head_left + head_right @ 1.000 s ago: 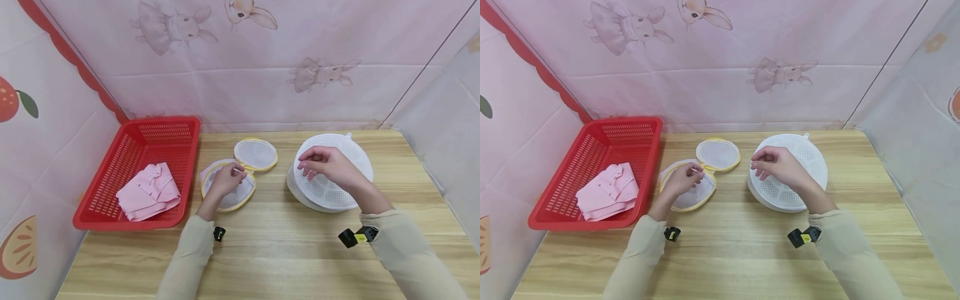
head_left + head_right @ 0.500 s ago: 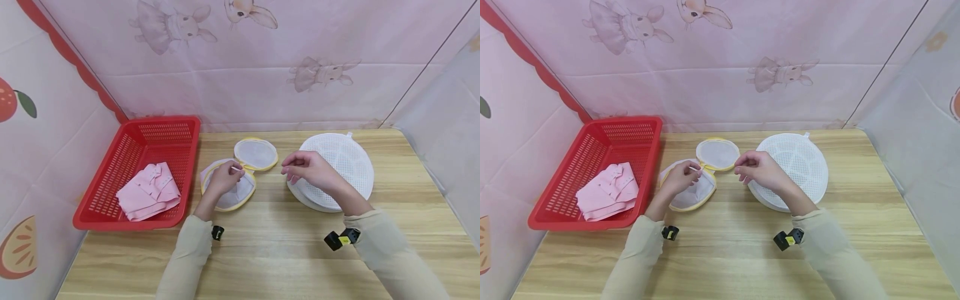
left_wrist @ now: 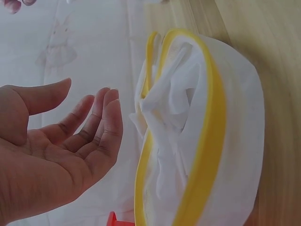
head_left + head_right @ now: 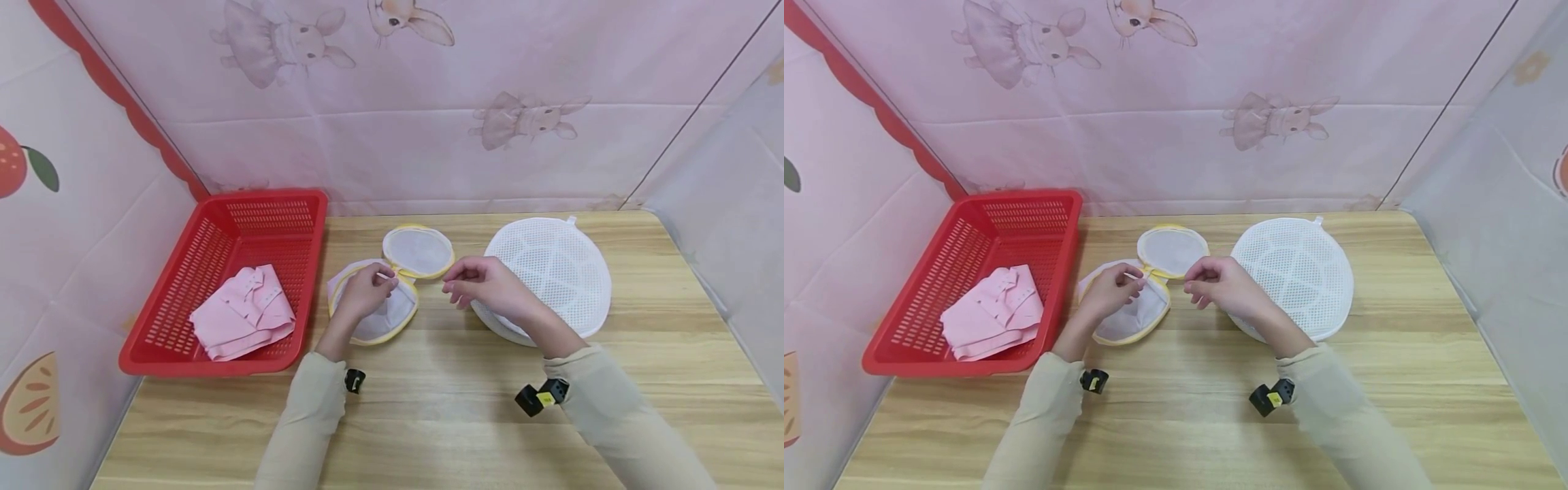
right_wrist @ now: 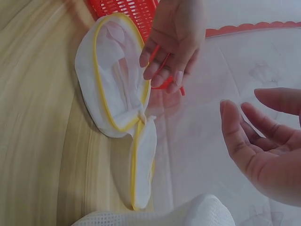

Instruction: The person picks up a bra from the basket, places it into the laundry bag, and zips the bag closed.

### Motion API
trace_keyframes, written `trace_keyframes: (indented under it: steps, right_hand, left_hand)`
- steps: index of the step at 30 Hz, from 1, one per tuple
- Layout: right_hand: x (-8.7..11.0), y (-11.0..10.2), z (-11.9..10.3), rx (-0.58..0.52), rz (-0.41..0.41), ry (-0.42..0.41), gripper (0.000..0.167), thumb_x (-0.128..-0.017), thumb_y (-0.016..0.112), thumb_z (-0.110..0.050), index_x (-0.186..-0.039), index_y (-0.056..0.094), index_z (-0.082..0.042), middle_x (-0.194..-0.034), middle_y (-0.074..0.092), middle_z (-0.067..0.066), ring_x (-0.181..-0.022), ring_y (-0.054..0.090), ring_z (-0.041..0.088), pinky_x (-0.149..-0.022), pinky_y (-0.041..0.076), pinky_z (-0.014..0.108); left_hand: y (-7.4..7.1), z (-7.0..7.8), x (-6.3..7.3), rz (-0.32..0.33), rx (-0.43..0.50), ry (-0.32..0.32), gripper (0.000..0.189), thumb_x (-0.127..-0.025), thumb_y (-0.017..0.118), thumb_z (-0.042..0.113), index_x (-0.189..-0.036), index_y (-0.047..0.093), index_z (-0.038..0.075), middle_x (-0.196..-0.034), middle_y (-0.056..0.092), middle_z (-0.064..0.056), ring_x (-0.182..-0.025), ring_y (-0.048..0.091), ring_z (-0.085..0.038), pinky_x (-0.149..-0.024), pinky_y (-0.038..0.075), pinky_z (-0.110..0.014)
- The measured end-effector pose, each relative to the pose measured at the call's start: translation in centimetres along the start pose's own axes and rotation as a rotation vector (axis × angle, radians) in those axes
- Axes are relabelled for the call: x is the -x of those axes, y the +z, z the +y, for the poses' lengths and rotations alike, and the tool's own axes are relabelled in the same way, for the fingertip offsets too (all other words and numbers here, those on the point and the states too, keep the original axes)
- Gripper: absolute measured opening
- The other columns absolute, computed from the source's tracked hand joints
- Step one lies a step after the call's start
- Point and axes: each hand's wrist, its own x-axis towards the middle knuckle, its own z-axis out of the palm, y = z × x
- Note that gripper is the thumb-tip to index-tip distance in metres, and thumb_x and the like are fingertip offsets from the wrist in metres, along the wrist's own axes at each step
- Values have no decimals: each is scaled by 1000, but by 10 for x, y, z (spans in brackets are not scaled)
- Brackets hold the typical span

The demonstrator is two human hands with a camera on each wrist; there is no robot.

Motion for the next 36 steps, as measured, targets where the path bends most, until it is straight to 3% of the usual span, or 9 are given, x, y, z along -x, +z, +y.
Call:
trace_keyframes:
  steps: [7,13,19,24,30,36]
  right_hand:
    - [-5,12,3,24,-18,-16,11,-88,55,1,-96,58,9,-84,63,12,-68,61,18,-66,53,36]
    - [-12,21,11,-37,-2,15,11,-86,56,2,-95,57,9,-82,62,11,-71,60,22,-67,53,38]
    - [-23,29,21,-38,-1,22,11,-86,56,3,-94,56,10,-77,61,9,-71,60,25,-66,53,41]
    - [-32,35,32,-28,20,36,14,-85,55,5,-95,54,14,-75,61,9,-65,59,18,-63,54,40]
    - [-38,43,54,14,34,98,15,-84,55,3,-96,56,13,-78,59,17,-63,59,22,-60,53,36]
    - [-40,48,69,-46,53,176,16,-84,54,3,-98,55,12,-78,58,24,-59,57,21,-55,50,31]
  left_hand:
    - [-6,0,0,24,28,22,20,-88,60,19,-102,60,5,-78,64,-6,-72,60,-16,-60,45,-23]
    - [-14,3,3,28,41,44,21,-88,59,17,-104,61,3,-76,62,-7,-69,58,-16,-58,46,-23]
    - [-23,12,7,29,50,63,22,-90,57,18,-105,60,3,-84,64,-11,-77,60,-20,-62,47,-24]
    - [-30,17,8,40,39,80,24,-90,57,19,-106,60,2,-92,65,-15,-81,61,-21,-63,46,-25]
    - [-37,17,8,41,49,79,24,-91,56,18,-108,59,1,-93,63,-16,-83,60,-22,-65,47,-27]
    - [-48,18,11,47,69,74,27,-92,55,17,-113,57,1,-97,62,-17,-88,60,-27,-67,49,-29]
